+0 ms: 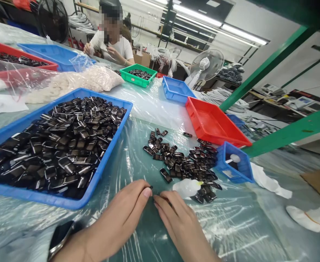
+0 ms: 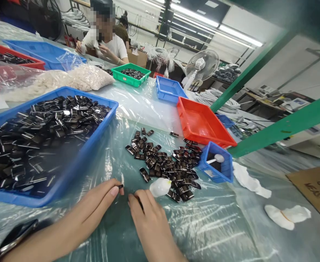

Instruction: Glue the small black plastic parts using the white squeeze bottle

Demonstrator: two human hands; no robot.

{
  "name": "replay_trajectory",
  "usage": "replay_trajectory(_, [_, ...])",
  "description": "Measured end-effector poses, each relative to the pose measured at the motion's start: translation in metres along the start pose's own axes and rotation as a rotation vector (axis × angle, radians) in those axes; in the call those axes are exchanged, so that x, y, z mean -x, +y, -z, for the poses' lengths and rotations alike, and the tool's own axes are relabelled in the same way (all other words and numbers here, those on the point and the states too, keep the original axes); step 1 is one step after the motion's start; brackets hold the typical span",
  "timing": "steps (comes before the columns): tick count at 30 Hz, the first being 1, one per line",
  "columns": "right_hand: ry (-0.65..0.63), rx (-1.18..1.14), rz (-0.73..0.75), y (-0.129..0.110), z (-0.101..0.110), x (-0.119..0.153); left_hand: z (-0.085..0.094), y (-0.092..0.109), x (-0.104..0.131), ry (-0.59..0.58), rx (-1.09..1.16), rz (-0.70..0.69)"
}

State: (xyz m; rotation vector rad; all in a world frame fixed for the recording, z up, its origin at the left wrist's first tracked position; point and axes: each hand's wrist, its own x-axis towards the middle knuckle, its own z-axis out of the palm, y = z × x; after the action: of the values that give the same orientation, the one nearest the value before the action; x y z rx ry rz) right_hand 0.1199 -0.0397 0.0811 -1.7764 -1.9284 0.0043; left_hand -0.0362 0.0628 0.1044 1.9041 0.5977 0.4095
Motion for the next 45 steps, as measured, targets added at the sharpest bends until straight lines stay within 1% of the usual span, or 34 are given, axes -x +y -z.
replay_trajectory(3, [0.028, -0.076, -0.024, -0.002, 0.001, -0.002, 0.0, 0.0, 0.001, -0.008, 0.003, 0.003])
replay_trajectory(5, [0.073, -0.159, -0.066, -0.004, 0.003, -0.004, 0.0, -0.001, 0.002, 0.003, -0.016, -0.014])
replay_trajectory(9, [0.174, -0.365, -0.176, -0.005, 0.01, -0.007, -0.002, -0.004, 0.002, 0.025, -0.072, -0.106])
replay_trajectory(12, [0.184, -0.535, -0.209, -0.004, 0.015, -0.008, -0.002, -0.005, 0.003, -0.019, -0.107, -0.177])
replay_trajectory(15, [0.177, -0.64, -0.237, -0.001, 0.019, -0.005, -0.001, -0.003, 0.005, -0.083, -0.128, -0.189])
replay_trajectory(17, [0.163, -0.727, -0.267, 0.0, 0.022, -0.003, 0.0, -0.003, 0.006, -0.124, -0.124, -0.192])
replay_trajectory(20, [0.121, -0.948, -0.345, 0.0, 0.023, 0.001, 0.001, -0.003, 0.005, -0.174, -0.118, -0.218])
replay_trajectory(22, [0.118, -1.094, -0.443, -0.002, 0.024, 0.003, 0.0, -0.004, 0.005, -0.186, -0.11, -0.247])
replay_trajectory(25, [0.096, -1.334, -0.641, -0.008, 0.028, 0.001, -0.002, -0.007, 0.004, -0.175, -0.106, -0.284])
replay_trajectory(28, [-0.04, -1.574, -0.786, -0.013, 0.032, -0.002, -0.005, -0.012, 0.003, -0.16, -0.14, -0.333])
replay_trajectory(30, [-0.117, -1.658, -0.837, -0.013, 0.033, -0.004, -0.008, -0.015, 0.003, -0.14, -0.173, -0.381])
replay_trajectory(33, [-0.154, -1.711, -0.847, -0.01, 0.028, -0.003, -0.009, -0.017, 0.002, -0.09, -0.224, -0.465])
replay_trajectory(35, [-0.157, -1.746, -0.827, -0.007, 0.022, 0.0, -0.008, -0.015, 0.001, -0.096, -0.264, -0.489])
replay_trajectory(40, [-0.166, -1.793, -0.784, 0.001, 0.011, 0.007, -0.004, -0.01, 0.0, -0.107, -0.312, -0.497])
replay_trajectory(45, [-0.174, -1.81, -0.78, 0.001, 0.011, 0.008, -0.004, -0.012, 0.001, -0.095, -0.331, -0.5])
